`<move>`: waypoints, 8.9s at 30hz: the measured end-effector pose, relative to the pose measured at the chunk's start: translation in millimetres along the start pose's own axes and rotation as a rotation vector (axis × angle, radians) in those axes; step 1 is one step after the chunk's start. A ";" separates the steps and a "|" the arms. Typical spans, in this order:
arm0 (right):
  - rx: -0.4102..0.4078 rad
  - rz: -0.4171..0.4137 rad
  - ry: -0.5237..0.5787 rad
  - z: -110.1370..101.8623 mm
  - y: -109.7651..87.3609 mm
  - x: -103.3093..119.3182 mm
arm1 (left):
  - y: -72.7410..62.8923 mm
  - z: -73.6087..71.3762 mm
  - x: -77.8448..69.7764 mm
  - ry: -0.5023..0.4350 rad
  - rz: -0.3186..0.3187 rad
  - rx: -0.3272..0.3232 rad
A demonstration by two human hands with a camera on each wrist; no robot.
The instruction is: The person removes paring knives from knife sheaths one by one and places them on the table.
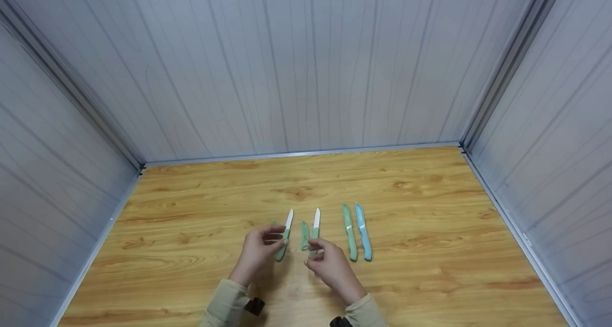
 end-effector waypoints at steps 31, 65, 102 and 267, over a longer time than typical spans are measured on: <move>-0.179 0.027 -0.822 -25.8 -52.7 -14.6 | 36.7 68.8 -14.7 0.964 0.253 0.356; -0.098 0.144 -0.930 -49.6 -41.6 -30.6 | 112.8 98.0 -19.1 1.134 0.177 0.523; -0.093 -0.102 -1.130 -44.5 -21.9 -25.2 | 128.1 122.2 -17.7 1.361 0.315 0.565; -0.431 -0.304 -1.012 27.1 -30.1 47.9 | -50.6 40.9 -34.1 0.791 0.392 -0.303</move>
Point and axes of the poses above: each hand's wrist, its own y-axis towards the middle knuckle, its own z-axis out of the palm, x = y × z, the point moved 3 cm from there along y, towards the middle knuckle, and after that the axes turned 14 degrees about x, right-handed, at the moved point
